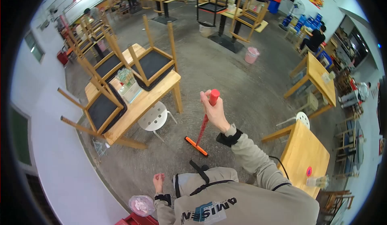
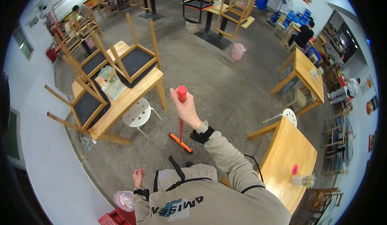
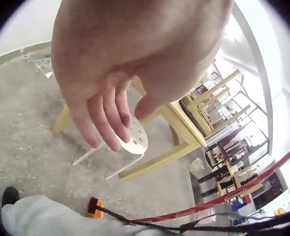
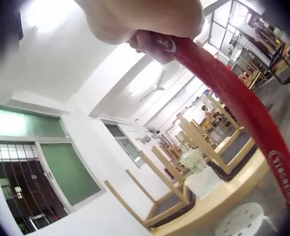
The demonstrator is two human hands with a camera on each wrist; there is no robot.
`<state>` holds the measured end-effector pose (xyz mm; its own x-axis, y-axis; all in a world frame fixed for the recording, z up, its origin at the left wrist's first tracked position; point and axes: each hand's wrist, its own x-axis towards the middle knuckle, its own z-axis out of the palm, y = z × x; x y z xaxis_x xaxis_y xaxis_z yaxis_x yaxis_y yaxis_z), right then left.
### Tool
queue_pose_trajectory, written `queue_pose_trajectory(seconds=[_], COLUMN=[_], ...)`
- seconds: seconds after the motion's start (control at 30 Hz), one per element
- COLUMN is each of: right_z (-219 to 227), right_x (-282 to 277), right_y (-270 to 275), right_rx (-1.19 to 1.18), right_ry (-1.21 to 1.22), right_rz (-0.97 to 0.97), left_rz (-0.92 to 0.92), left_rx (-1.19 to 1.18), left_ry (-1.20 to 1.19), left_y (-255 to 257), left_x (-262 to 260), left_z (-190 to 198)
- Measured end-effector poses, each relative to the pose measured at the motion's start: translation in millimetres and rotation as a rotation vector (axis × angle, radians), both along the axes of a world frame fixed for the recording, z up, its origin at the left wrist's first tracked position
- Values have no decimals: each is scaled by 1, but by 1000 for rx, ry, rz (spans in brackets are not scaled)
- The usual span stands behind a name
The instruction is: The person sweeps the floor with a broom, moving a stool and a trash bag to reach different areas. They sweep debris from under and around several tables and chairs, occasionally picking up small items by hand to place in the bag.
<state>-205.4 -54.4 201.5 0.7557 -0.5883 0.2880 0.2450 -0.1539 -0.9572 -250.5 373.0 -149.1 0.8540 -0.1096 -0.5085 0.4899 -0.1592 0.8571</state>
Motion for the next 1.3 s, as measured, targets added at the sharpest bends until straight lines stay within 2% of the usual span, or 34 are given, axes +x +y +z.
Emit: queue_pose_trajectory(seconds=[0.13,0.3,0.43,0.5,0.63,0.7,0.83,0.9,0.93,1.0,1.17,1.23,1.3], right_z=[8,4,-4,-2,7,6,-3,-3,-4,11,13,10,2], right_x=[-4,-13,-16,-14,4,15,18,8,-3,-12,-27,-26,-22], right_y=[-15,-7,17,44,89,106,119,122,121,129,125,125,124], right_rx=[53,97,7,-70,-97,-77,-75,-44,-87,-79,-121,-131,-93], right_ry=[56,41,75,93,89,50,12,1,-4,-14,58,94,99], right_rz=[24,-171,-291,-413,-538,-593,-642,-668,-661,-696,-648,-566,-588], left_rz=[-57,-246,-364,-429,-424,-628,-747,-611,-658,-564,-562,-580,-604], left_rx=[-65,-36,-43,-81,-113,41,100,41,40,93,91,87,79], left_ry=[-36,13,7,19,0,25,95,126,130,178,277,287,278], left_y=[2,23,42,56,84,106,142,158,164,176,194,196,191], left_x=[42,109,152,169,202,212,226,232,233,231,226,226,230], left_z=[7,3,8,16,5,-1,-5,-12,-14,-15,-30,-35,-39])
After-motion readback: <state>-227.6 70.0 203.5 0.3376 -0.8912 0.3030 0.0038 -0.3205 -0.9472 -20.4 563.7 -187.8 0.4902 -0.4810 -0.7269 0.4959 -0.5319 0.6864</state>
